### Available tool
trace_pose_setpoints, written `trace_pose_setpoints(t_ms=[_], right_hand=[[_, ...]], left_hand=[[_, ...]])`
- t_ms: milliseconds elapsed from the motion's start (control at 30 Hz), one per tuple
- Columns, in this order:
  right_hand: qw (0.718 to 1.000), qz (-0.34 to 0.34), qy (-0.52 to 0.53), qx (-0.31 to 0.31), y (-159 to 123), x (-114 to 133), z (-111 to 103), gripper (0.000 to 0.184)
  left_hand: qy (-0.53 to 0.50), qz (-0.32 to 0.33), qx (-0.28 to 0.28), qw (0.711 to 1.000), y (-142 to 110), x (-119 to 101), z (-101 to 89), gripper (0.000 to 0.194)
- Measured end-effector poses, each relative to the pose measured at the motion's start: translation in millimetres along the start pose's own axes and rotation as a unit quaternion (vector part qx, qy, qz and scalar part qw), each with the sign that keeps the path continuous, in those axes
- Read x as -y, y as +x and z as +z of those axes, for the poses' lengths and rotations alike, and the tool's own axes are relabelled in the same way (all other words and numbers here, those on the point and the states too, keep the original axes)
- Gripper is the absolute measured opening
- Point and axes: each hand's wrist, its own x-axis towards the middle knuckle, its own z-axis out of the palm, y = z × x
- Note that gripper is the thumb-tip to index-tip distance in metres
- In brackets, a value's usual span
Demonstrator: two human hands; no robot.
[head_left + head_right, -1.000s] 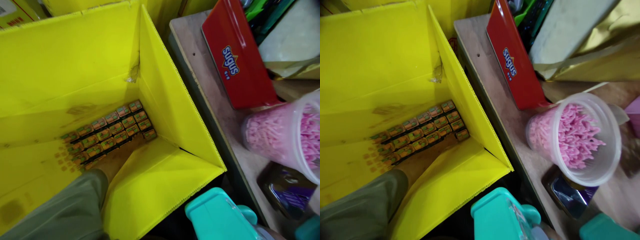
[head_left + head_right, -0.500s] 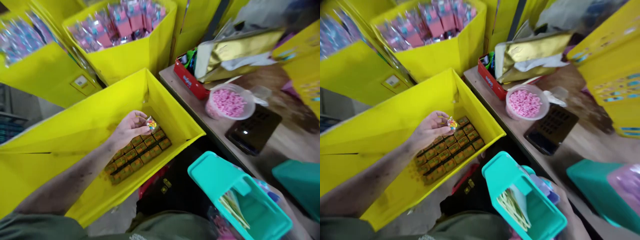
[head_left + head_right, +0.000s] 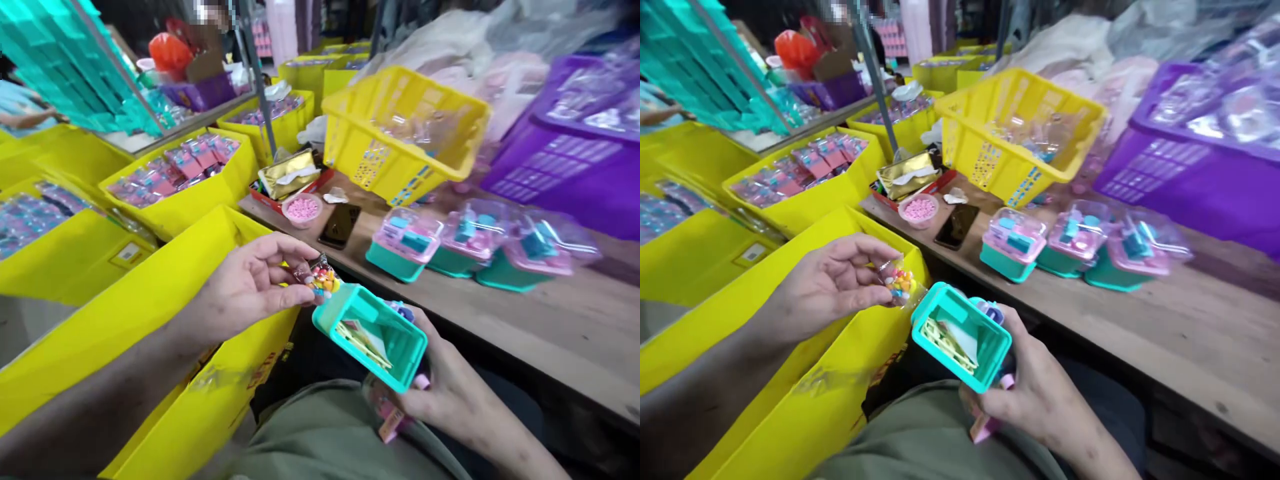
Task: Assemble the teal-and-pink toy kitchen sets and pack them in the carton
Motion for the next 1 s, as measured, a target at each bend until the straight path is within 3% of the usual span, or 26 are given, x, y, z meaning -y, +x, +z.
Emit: trace_pose_setpoints(t_ms=[167,300,367,433,500,600,733,867,1000], right_hand=[[0.999,0.009,0.041,-0.01,-21.5,-12.4,-16.0,0.094],[0.998,-0.031,-0.004,-0.051,-30.1,-14.6,-22.8,0.088],[0.998,-0.036,-0.014,-0.056,-34.7,-14.3,-23.5,0.088],[0.997,-0.034,-0.029,-0.06,-39.1,-13.1,-23.8,0.089],[0.994,-0.037,-0.072,-0.077,-42.2,-10.8,-24.5,0.09],[0.982,-0.051,-0.155,-0.098,-43.0,-6.8,-26.1,0.089],[0.975,-0.064,-0.175,-0.117,-39.1,-5.1,-28.0,0.084],[0.976,-0.054,-0.176,-0.115,-33.5,-6.5,-29.5,0.081],[0.98,-0.024,-0.172,-0.098,-26.0,-6.6,-31.7,0.082]], left_hand=[[0.064,0.043,0.057,0.995,9.0,-11.3,35.5,0.042],[0.119,0.089,0.099,0.984,11.3,-10.2,48.8,0.041],[0.175,0.148,0.108,0.967,10.1,-10.2,52.2,0.037],[0.257,0.24,0.138,0.926,8.6,-11.5,55.1,0.032],[0.342,0.324,0.187,0.862,7.8,-12.9,58.6,0.031],[0.438,0.389,0.227,0.778,9.0,-11.4,64.8,0.03],[0.506,0.392,0.239,0.73,12.9,-2.4,69.6,0.028],[0.514,0.377,0.256,0.727,17.4,8.6,70.0,0.029],[0.546,0.356,0.216,0.727,21.9,11.8,71.5,0.027]])
